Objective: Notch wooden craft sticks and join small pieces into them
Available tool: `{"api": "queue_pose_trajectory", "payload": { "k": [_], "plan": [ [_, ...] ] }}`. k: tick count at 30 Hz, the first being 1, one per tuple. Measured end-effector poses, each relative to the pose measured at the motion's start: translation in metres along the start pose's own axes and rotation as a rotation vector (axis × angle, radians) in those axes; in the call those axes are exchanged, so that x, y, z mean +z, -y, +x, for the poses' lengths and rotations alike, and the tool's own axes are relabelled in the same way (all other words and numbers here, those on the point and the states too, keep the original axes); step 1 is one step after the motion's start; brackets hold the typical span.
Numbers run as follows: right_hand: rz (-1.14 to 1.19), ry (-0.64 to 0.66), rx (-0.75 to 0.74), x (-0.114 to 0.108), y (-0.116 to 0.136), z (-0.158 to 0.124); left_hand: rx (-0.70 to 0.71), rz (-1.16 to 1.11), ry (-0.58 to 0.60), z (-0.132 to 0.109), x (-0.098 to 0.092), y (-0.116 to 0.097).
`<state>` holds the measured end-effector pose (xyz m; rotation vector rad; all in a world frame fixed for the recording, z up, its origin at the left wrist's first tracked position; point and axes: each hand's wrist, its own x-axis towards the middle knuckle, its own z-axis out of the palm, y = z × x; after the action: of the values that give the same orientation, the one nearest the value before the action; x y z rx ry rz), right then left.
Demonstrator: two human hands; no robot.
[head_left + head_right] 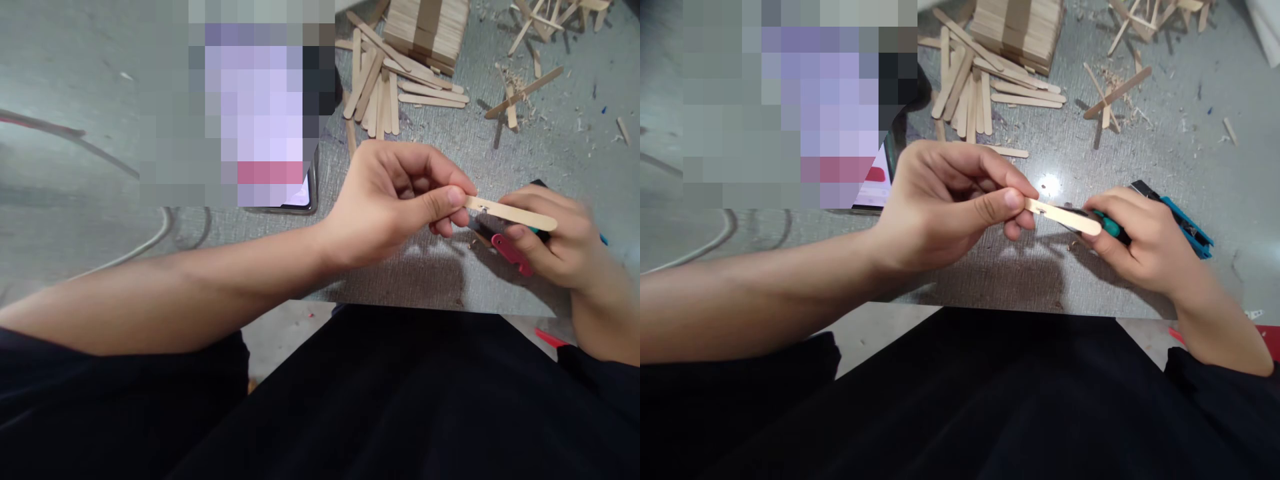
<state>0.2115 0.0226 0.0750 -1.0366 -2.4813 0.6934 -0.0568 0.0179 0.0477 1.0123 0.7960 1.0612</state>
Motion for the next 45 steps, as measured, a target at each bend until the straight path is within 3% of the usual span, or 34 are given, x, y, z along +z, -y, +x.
{"api": "queue_pose_trajectory", "payload": {
  "k": [4, 11, 18, 25, 34, 40, 45],
  "plan": [
    [0.113, 0.168, 0.046, -0.008, 0.002, 0.002, 0.026, 0.021, 0.008, -0.002, 0.001, -0.004],
    [-0.082, 0.062, 0.03, -0.01, 0.004, -0.002, 0.037, 0.068, 0.009, -0.002, 0.0, -0.009],
    [0.269, 0.263, 0.169, -0.015, 0.006, 0.003, 0.005, 0.116, -0.006, -0.002, 0.001, -0.005],
    [0.105, 0.119, 0.123, -0.009, 0.006, 0.001, 0.041, 0.155, -0.023, -0.002, 0.001, -0.007],
    [0.036, 0.061, 0.142, -0.005, 0.005, -0.003, 0.004, 0.158, -0.032, -0.003, 0.003, -0.013],
    [-0.018, 0.009, 0.17, -0.001, 0.007, -0.009, -0.07, 0.061, 0.006, 0.002, -0.001, -0.005],
    [0.082, 0.04, 0.176, 0.0, 0.007, -0.007, -0.171, -0.067, 0.082, 0.006, -0.004, 0.003]
  ]
}}
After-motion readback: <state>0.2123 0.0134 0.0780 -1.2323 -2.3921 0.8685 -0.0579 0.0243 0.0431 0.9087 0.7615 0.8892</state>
